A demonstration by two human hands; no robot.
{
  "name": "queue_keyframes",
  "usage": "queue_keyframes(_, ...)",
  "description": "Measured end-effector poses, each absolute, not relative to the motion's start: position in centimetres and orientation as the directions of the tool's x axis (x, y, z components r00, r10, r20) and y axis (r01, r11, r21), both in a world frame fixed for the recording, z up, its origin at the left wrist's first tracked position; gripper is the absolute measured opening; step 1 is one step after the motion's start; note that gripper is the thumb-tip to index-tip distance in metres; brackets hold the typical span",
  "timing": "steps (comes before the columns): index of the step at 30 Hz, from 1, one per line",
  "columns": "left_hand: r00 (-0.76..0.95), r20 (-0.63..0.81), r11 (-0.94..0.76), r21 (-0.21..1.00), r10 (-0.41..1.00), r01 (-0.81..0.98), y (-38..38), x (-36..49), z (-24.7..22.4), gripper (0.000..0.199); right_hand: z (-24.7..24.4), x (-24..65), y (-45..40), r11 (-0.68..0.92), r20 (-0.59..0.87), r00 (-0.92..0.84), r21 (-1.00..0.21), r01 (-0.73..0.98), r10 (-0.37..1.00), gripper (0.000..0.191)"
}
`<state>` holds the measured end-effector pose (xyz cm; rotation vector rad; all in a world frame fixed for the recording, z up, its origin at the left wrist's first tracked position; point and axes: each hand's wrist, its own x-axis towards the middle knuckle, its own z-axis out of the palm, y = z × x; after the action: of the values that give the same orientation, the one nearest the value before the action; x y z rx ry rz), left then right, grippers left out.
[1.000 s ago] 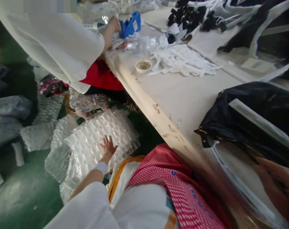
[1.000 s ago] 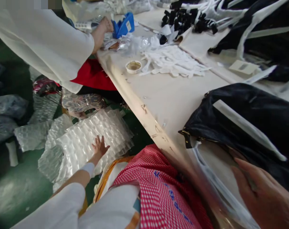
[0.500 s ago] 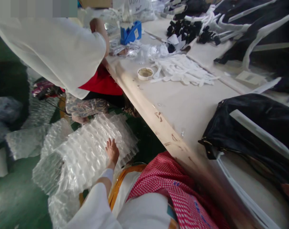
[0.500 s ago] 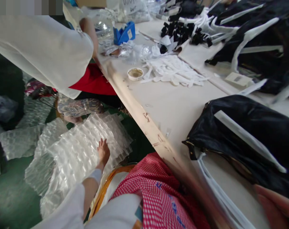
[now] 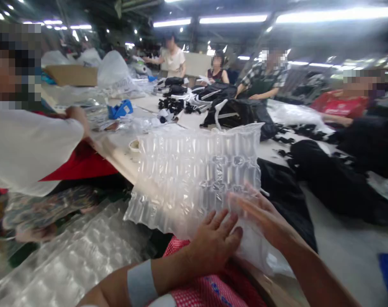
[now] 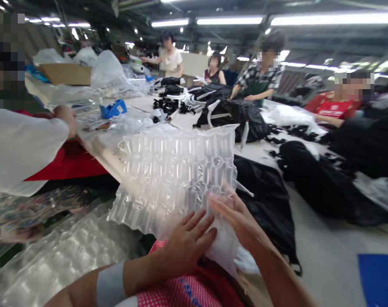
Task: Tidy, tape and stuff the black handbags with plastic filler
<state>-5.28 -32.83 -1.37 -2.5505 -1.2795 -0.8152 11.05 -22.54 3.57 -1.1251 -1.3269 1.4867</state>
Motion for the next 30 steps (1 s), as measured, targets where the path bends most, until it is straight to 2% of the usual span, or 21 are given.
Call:
queue_keyframes(3,0.608,0.497,-0.742,0.118,0.62,0.66,-29.9,-4.8,0.5,0.054,3.8,14.7,-20.3,-0.139,-0.14,-0.15,-0.99,0.019,0.979,0.054)
queue_keyframes(5,0.494,0.54,-0.664,0.17,0.681,0.728,-27.9,-7.4,1.5,0.059,3.3,17.4,-19.8,-0.184,-0.185,-0.108,-0.983,0.017,0.977,0.05)
queue_keyframes(6,0.33,0.569,-0.525,0.217,0.753,0.823,-27.0,-9.3,1.7,0.06,2.9,18.7,-19.8,-0.208,-0.209,-0.092,-0.978,0.015,0.974,0.049)
queue_keyframes(7,0.094,0.58,-0.315,0.292,0.809,0.903,-26.0,-11.5,1.8,0.058,2.6,19.8,-20.1,-0.228,-0.228,-0.074,-0.974,0.011,0.971,0.049)
queue_keyframes(9,-0.324,0.476,0.117,0.413,0.818,0.903,-24.6,-15.9,1.2,0.063,2.1,21.3,-20.8,-0.256,-0.255,-0.052,-0.967,-0.012,0.965,0.051)
queue_keyframes(11,-0.511,0.259,0.361,0.459,0.82,0.812,-23.9,-19.5,0.0,0.068,1.7,22.0,-21.5,-0.26,-0.256,-0.073,-0.964,-0.052,0.964,0.054)
queue_keyframes(13,-0.535,0.11,0.404,0.534,0.838,0.743,-23.9,-21.5,-1.1,0.076,1.3,22.0,-22.1,-0.259,-0.249,-0.107,-0.962,-0.089,0.962,0.058)
queue_keyframes(16,-0.511,-0.056,0.388,0.724,0.858,0.57,-24.3,-21.8,-1.3,0.086,0.8,21.5,-22.6,-0.227,-0.217,-0.099,-0.967,-0.115,0.971,0.068)
queue_keyframes(18,-0.479,-0.16,0.376,0.836,0.863,0.4,-24.7,-20.8,-0.1,0.082,0.9,20.9,-23.0,-0.177,-0.17,-0.066,-0.977,-0.119,0.983,0.072)
queue_keyframes(20,-0.404,-0.161,0.283,0.922,0.901,0.264,-25.2,-19.0,2.1,0.074,1.3,20.3,-23.7,-0.112,-0.107,-0.047,-0.986,-0.12,0.993,0.073)
queue_keyframes(22,-0.272,-0.043,0.104,0.971,0.961,0.214,-25.8,-16.4,4.9,0.07,2.1,19.5,-24.7,-0.045,-0.04,-0.044,-0.991,-0.124,0.998,0.07)
queue_keyframes(25,-0.002,0.176,-0.167,0.938,0.984,0.303,-26.5,-10.4,8.6,0.068,3.6,18.3,-26.7,0.015,0.03,-0.114,-0.991,-0.135,0.993,0.064)
queue_keyframes(28,0.3,0.328,-0.439,0.763,0.896,0.475,-27.0,-2.8,9.9,0.068,5.1,17.9,-28.3,0.028,0.076,-0.213,-0.976,-0.218,0.974,0.059)
queue_keyframes(30,0.464,0.375,-0.586,0.637,0.803,0.501,-27.0,2.1,9.8,0.067,5.9,18.5,-28.7,0.053,0.095,-0.149,-0.962,-0.268,0.984,0.059)
